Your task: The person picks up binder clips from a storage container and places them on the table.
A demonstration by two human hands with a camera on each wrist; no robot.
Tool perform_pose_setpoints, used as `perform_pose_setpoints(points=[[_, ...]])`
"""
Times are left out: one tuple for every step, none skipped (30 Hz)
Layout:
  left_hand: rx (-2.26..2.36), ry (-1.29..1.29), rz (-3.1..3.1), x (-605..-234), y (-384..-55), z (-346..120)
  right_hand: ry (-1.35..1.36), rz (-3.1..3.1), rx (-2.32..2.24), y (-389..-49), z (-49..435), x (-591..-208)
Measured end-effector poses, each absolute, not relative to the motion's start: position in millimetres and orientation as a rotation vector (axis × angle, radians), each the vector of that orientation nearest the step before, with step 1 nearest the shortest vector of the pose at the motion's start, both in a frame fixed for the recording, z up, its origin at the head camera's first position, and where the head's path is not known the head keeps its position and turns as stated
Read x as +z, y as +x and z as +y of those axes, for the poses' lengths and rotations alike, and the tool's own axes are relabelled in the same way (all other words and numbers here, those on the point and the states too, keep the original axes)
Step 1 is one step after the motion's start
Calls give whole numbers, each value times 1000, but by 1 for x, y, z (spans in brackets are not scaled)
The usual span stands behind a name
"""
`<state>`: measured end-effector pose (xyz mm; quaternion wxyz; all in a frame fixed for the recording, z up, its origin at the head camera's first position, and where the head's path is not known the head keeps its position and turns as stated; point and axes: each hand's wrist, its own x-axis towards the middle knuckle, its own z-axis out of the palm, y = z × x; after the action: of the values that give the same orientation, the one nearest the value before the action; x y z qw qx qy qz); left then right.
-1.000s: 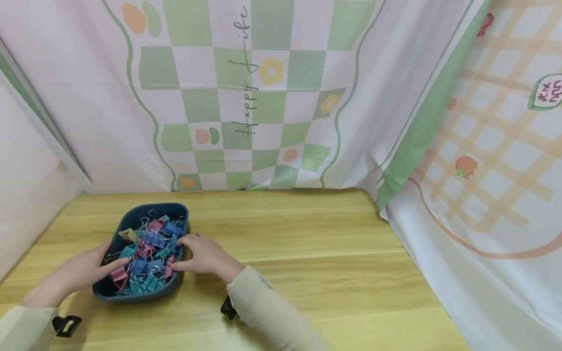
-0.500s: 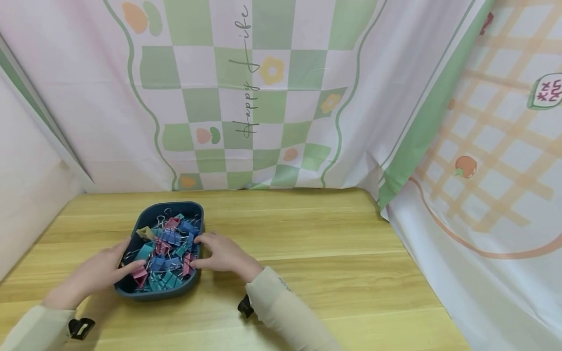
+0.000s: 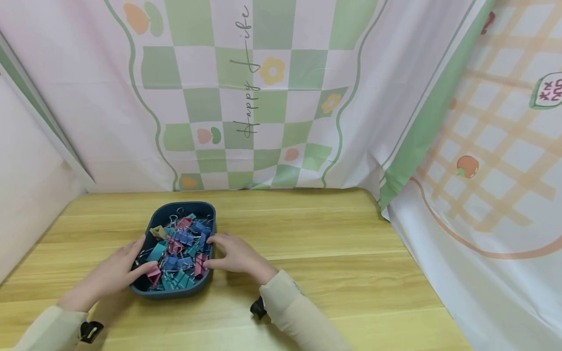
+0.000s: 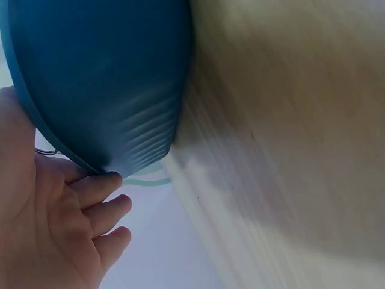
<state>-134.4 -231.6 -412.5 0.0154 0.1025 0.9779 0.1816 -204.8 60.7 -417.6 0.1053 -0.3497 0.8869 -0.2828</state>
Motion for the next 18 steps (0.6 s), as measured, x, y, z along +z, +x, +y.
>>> perform_pose_setpoints(points=[[566, 329, 3047, -413, -134, -231, -1031, 2611, -839, -205, 62, -417], [570, 340, 3051, -413, -134, -231, -1033, 2610, -842, -205, 63, -417], [565, 354, 3057, -413, -134, -231, -1036, 2609, -845, -205, 64, -417], [568, 368, 3061, -414, -134, -231, -1035, 2607, -848, -204, 65, -416], [566, 380, 3065, -415, -134, -231, -1036, 2605, -851, -204, 65, -416], [559, 387, 3067, -416, -134, -231, -1038, 2604, -853, -204, 65, -416], [552, 398, 3073, -416, -134, -232, -1040, 2603, -855, -204, 65, -416], [548, 402, 3075, -417, -134, -232, -1041, 2604, -852, -204, 65, -416], [539, 404, 3078, -418, -134, -232, -1044, 2605, -851, -204, 65, -416], [535, 405, 3082, -419, -134, -233, -1044, 2604, -848, -204, 65, -416], [526, 403, 3087, -420, -134, -233, -1046, 2606, -846, -204, 65, -416], [519, 403, 3093, -421, -134, -233, -1041, 2603, -848, -204, 65, -416], [514, 400, 3097, -421, -134, -233, -1034, 2603, -848, -204, 65, -416], [510, 397, 3099, -422, -134, -233, -1027, 2601, -856, -205, 64, -416], [506, 395, 3102, -422, -134, -233, -1013, 2598, -864, -205, 64, -415], [504, 395, 3104, -422, -134, -233, -995, 2595, -876, -205, 64, -414], [503, 392, 3106, -423, -134, -233, -980, 2593, -892, -206, 64, -414], [503, 391, 3106, -423, -134, -233, -967, 2591, -909, -206, 63, -412]])
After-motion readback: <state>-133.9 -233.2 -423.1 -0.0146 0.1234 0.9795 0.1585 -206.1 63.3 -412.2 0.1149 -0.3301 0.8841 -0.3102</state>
